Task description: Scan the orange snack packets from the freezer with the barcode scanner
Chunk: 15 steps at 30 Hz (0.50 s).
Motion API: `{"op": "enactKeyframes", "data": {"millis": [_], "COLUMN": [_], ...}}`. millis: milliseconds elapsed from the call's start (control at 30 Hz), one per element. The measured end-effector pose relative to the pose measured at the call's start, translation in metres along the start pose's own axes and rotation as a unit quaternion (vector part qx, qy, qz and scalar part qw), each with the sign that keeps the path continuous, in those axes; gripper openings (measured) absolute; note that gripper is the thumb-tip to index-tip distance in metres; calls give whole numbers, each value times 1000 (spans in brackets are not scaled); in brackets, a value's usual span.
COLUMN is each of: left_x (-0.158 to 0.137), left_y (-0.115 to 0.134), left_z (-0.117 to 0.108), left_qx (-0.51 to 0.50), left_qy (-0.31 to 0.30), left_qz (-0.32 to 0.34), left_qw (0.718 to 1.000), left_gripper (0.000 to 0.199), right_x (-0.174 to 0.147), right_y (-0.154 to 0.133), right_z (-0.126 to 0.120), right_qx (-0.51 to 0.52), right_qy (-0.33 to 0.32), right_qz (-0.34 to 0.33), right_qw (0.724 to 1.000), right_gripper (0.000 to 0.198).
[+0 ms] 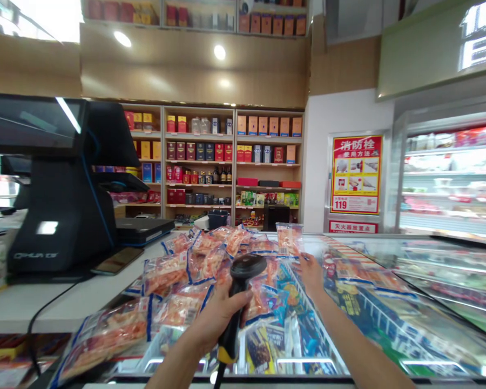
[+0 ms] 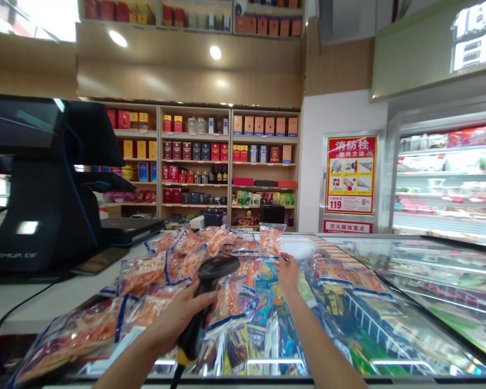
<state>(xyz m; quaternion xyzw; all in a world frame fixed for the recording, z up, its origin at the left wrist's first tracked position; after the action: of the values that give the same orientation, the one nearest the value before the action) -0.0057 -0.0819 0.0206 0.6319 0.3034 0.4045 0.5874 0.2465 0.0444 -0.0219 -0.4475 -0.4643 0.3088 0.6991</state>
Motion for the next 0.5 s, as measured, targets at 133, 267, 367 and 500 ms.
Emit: {"op": "enactKeyframes", "data": {"millis": [133, 267, 367, 500], "left_x": [6, 11, 14, 16], "left_y": [-3, -10, -12, -7], "left_z": [21, 27, 30, 33], "left_qx": [9, 7, 10, 11], "left_qy": [-52, -62, -82, -93], "left_qz": [-7, -19, -24, -10], "left_qw": [999, 998, 996, 996], "left_gripper": [17, 18, 18, 16], "right_x": [-5, -6, -3, 4], "right_y": [1, 1, 4, 1], "right_z": [-12, -16, -19, -39], "right_qx": [27, 35, 11, -135], "right_qy": [4, 1, -2, 20], "right_qz": [12, 16, 22, 13], "right_qw": [1000, 999, 1000, 991], "right_gripper": [35, 35, 35, 31]}}
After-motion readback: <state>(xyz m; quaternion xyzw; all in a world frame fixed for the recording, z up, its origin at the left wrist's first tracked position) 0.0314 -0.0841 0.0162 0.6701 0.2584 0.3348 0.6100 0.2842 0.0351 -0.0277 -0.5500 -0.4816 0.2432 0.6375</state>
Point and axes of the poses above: each hand's wrist, its own x-axis towards the middle knuckle, its own z-axis out of the palm, y = z × x, the point moved 9 cm from there along x, towards the middle knuckle, and after that the axes turned 11 degrees about -y, right-handed, at the moved point
